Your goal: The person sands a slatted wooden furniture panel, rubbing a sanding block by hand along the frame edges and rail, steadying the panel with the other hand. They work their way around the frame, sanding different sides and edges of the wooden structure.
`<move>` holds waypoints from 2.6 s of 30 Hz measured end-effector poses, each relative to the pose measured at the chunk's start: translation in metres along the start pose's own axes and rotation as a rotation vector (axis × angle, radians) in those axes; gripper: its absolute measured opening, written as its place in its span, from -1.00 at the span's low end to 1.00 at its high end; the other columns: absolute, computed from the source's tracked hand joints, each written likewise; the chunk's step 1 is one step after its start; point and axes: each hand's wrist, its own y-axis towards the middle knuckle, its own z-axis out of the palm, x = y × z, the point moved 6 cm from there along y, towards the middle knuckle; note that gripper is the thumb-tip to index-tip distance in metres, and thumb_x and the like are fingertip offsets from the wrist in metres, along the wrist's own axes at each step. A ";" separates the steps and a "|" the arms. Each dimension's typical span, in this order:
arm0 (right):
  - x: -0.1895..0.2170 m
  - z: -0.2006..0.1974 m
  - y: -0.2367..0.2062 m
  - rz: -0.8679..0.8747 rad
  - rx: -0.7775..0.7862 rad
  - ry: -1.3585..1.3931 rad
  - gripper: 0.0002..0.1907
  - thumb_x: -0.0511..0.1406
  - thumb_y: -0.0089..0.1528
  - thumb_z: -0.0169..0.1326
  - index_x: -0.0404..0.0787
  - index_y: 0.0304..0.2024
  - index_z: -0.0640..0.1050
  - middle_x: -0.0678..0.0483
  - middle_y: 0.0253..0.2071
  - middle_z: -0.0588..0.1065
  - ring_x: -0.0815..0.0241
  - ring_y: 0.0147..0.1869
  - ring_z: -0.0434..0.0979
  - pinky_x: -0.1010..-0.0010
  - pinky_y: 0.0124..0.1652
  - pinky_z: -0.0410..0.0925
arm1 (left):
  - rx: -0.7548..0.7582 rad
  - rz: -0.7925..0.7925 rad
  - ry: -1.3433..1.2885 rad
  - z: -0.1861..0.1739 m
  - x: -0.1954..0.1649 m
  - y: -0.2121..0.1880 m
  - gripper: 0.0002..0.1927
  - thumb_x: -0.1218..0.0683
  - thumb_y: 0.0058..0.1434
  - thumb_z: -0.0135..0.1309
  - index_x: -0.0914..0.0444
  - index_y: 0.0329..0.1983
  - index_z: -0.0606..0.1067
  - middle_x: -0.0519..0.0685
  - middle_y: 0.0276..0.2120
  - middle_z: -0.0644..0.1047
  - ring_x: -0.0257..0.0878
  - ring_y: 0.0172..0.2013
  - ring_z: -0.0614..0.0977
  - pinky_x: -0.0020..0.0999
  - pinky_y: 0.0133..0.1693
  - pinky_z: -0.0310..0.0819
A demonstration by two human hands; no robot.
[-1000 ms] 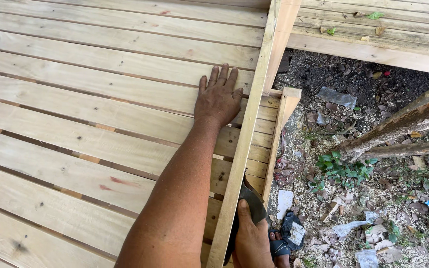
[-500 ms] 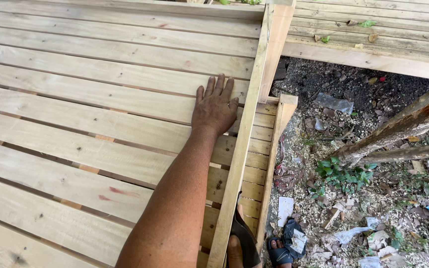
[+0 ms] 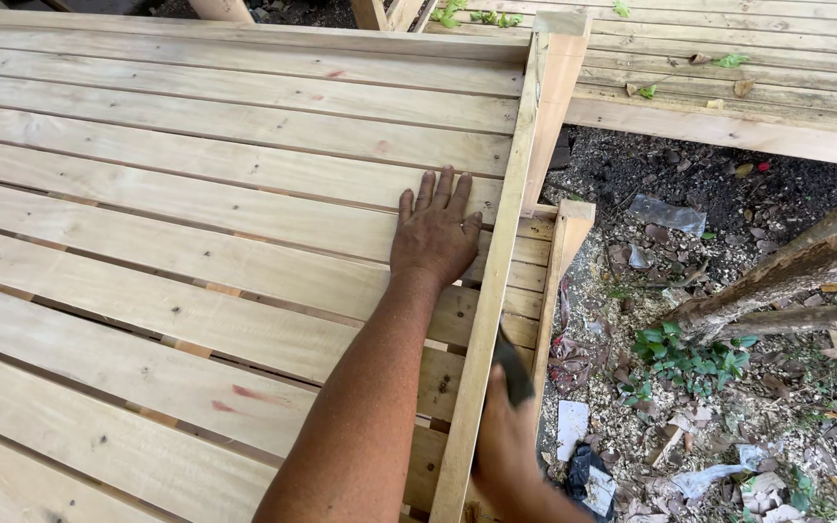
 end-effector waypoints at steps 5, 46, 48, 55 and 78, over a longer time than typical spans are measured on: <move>0.003 0.004 0.066 0.174 -0.029 0.138 -0.61 -0.08 0.41 -0.07 -0.17 0.15 0.39 -0.01 -0.12 0.47 0.12 -0.11 0.52 0.18 -0.16 0.50 | 0.011 -0.004 0.014 0.002 -0.001 -0.001 -0.34 -0.22 0.45 -0.42 -0.01 0.58 -0.07 -0.12 0.57 -0.12 -0.15 0.53 -0.12 -0.06 0.48 -0.37; 0.034 -0.002 0.263 0.189 0.090 0.335 -0.69 -0.24 0.40 -0.06 -0.19 0.16 0.43 -0.02 -0.09 0.58 0.08 -0.10 0.64 0.15 -0.10 0.54 | 0.030 -0.089 0.050 0.008 0.001 0.160 -0.29 -0.28 0.43 -0.41 0.00 0.58 -0.13 -0.11 0.57 -0.17 -0.16 0.54 -0.17 -0.08 0.47 -0.40; 0.032 -0.004 0.258 0.190 0.136 0.333 -0.68 -0.26 0.38 -0.06 -0.21 0.15 0.47 -0.01 -0.07 0.61 0.09 -0.08 0.66 0.16 -0.09 0.54 | 0.018 -0.079 0.047 0.010 0.000 0.168 -0.29 -0.28 0.44 -0.39 0.01 0.59 -0.10 -0.08 0.58 -0.14 -0.14 0.54 -0.14 -0.05 0.48 -0.37; 0.055 0.009 0.323 0.165 0.135 0.261 -0.67 -0.20 0.42 -0.05 -0.25 0.14 0.44 -0.07 -0.07 0.57 0.01 -0.10 0.63 0.06 -0.11 0.54 | -0.023 -0.061 0.024 0.015 0.002 0.180 -0.29 -0.26 0.42 -0.35 0.01 0.58 -0.07 -0.06 0.57 -0.10 -0.11 0.53 -0.12 -0.02 0.46 -0.36; 0.072 0.008 0.381 0.196 0.137 0.183 -0.71 -0.24 0.44 -0.09 -0.27 0.12 0.46 -0.07 -0.04 0.57 0.00 -0.05 0.63 0.08 -0.04 0.54 | -0.052 -0.093 0.012 0.007 0.001 0.185 -0.33 -0.23 0.43 -0.32 0.01 0.56 0.00 -0.08 0.55 -0.02 -0.12 0.52 -0.06 -0.02 0.46 -0.32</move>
